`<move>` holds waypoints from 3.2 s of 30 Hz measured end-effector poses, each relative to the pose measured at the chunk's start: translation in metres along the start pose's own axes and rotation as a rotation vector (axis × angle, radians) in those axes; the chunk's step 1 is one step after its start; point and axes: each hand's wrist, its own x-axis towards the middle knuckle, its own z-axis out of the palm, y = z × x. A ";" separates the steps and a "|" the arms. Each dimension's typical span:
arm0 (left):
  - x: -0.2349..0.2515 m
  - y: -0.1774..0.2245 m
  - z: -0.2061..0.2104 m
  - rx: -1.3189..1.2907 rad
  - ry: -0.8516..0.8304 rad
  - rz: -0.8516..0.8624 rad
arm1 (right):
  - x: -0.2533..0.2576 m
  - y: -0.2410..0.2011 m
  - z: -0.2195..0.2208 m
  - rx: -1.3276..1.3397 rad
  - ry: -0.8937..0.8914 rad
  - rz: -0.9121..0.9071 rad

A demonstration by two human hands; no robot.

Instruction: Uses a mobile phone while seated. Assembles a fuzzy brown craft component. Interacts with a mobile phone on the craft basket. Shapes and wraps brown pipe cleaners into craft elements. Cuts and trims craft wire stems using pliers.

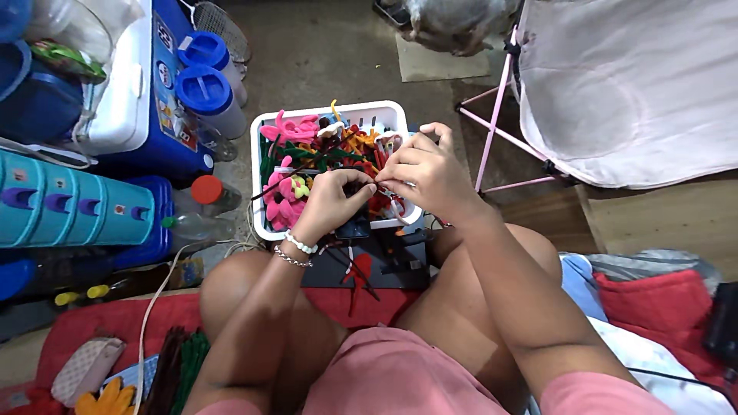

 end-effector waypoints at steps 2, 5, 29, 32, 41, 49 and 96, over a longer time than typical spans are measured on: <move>0.000 0.000 0.001 -0.010 0.006 0.003 | 0.000 -0.001 0.000 -0.003 -0.001 0.000; -0.001 -0.001 0.002 -0.022 0.022 0.001 | 0.001 -0.005 0.002 -0.011 -0.002 0.019; -0.001 0.002 0.000 0.013 0.305 -0.044 | 0.002 -0.036 0.032 0.400 0.314 0.399; -0.001 0.002 0.002 -0.015 0.309 -0.054 | 0.002 -0.038 0.033 0.433 0.324 0.413; -0.003 -0.001 0.010 -0.048 0.369 -0.040 | 0.004 -0.038 0.037 0.395 0.332 0.385; -0.006 0.000 0.002 -0.481 0.243 -0.092 | 0.008 -0.041 0.026 0.297 0.312 0.299; -0.004 0.010 0.013 -0.577 0.316 -0.187 | 0.012 -0.023 0.020 0.150 0.207 0.242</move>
